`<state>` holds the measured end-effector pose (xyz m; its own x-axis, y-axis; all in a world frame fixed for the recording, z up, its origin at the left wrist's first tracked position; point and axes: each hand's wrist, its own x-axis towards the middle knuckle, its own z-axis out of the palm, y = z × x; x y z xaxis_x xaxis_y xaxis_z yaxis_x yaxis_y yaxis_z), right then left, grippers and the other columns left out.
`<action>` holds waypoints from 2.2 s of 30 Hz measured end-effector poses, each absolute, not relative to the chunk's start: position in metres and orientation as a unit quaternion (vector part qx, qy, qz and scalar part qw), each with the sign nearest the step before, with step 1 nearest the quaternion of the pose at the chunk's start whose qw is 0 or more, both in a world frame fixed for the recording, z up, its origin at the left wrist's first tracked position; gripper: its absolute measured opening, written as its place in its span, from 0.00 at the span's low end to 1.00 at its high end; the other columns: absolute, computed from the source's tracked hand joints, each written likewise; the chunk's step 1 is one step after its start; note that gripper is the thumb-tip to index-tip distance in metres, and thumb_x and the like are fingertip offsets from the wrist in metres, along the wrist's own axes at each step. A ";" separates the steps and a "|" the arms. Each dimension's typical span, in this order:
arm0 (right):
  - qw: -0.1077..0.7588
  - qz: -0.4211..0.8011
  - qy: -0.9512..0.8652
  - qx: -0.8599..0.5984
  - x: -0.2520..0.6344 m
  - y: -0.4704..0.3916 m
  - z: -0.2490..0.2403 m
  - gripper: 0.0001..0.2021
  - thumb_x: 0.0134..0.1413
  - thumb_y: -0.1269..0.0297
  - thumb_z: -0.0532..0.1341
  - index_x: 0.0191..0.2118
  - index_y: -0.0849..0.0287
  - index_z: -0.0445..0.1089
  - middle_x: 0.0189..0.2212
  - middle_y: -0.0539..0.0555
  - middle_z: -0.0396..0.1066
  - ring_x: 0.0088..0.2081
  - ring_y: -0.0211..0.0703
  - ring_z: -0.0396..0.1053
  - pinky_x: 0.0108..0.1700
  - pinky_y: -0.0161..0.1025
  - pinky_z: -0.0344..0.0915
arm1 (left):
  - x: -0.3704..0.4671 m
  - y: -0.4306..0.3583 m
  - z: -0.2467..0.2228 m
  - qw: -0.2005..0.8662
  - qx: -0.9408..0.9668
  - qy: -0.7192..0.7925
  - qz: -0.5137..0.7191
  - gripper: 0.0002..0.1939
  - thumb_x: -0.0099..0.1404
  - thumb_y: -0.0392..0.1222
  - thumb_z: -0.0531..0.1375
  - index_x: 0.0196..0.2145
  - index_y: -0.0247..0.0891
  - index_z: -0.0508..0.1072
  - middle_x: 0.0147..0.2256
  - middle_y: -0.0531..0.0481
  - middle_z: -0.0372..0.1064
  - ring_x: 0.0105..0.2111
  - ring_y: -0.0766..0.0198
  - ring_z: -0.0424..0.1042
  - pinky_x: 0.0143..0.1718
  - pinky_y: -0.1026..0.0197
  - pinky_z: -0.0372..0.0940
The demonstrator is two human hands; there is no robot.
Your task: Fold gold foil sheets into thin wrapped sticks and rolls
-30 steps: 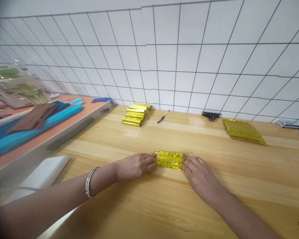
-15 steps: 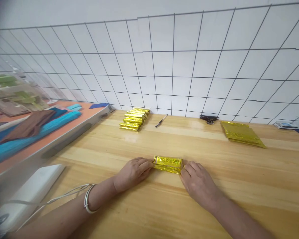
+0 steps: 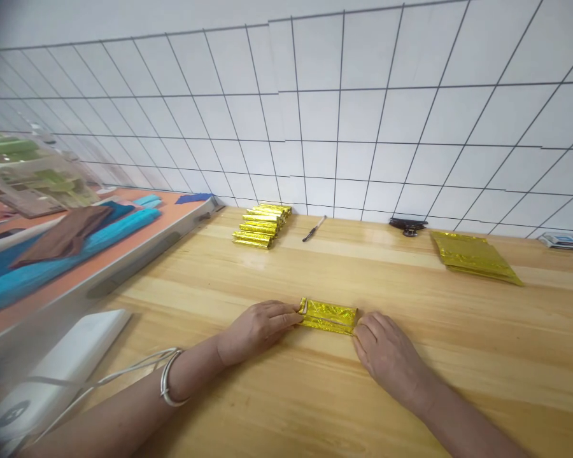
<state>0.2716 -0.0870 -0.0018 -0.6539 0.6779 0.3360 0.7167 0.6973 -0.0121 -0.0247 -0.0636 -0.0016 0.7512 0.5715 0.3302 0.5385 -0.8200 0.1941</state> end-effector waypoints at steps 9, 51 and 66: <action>0.176 0.001 -0.903 -0.391 0.273 -0.093 0.005 0.07 0.57 0.70 0.52 0.32 0.57 0.66 0.32 0.56 0.65 0.35 0.45 0.65 0.38 0.44 0.66 | -0.019 -0.071 0.001 0.081 0.920 0.338 0.182 0.13 0.65 0.32 0.49 0.42 0.41 0.70 0.42 0.47 0.69 0.43 0.63 0.68 0.45 0.61 0.63; 0.098 0.120 -0.783 -0.603 0.257 -0.069 0.014 0.08 0.55 0.63 0.50 0.27 0.57 0.59 0.24 0.50 0.66 0.25 0.38 0.62 0.26 0.33 0.51 | 0.014 -0.075 0.003 0.029 0.807 0.563 0.175 0.06 0.63 0.37 0.51 0.30 0.38 0.65 0.31 0.50 0.67 0.33 0.62 0.65 0.36 0.59 0.54; 0.102 0.019 -0.812 -0.575 0.260 -0.077 -0.001 0.04 0.58 0.67 0.50 0.34 0.57 0.61 0.32 0.53 0.64 0.33 0.43 0.64 0.32 0.36 0.55 | 0.011 -0.069 -0.006 0.052 0.814 0.550 0.179 0.04 0.63 0.37 0.53 0.30 0.37 0.64 0.34 0.48 0.62 0.37 0.60 0.61 0.39 0.58 0.57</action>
<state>0.2597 -0.0766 -0.0008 -0.3190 0.9369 0.1432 0.9291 0.3389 -0.1478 0.0111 -0.0686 -0.0055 0.3310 0.9139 0.2351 0.8768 -0.3899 0.2813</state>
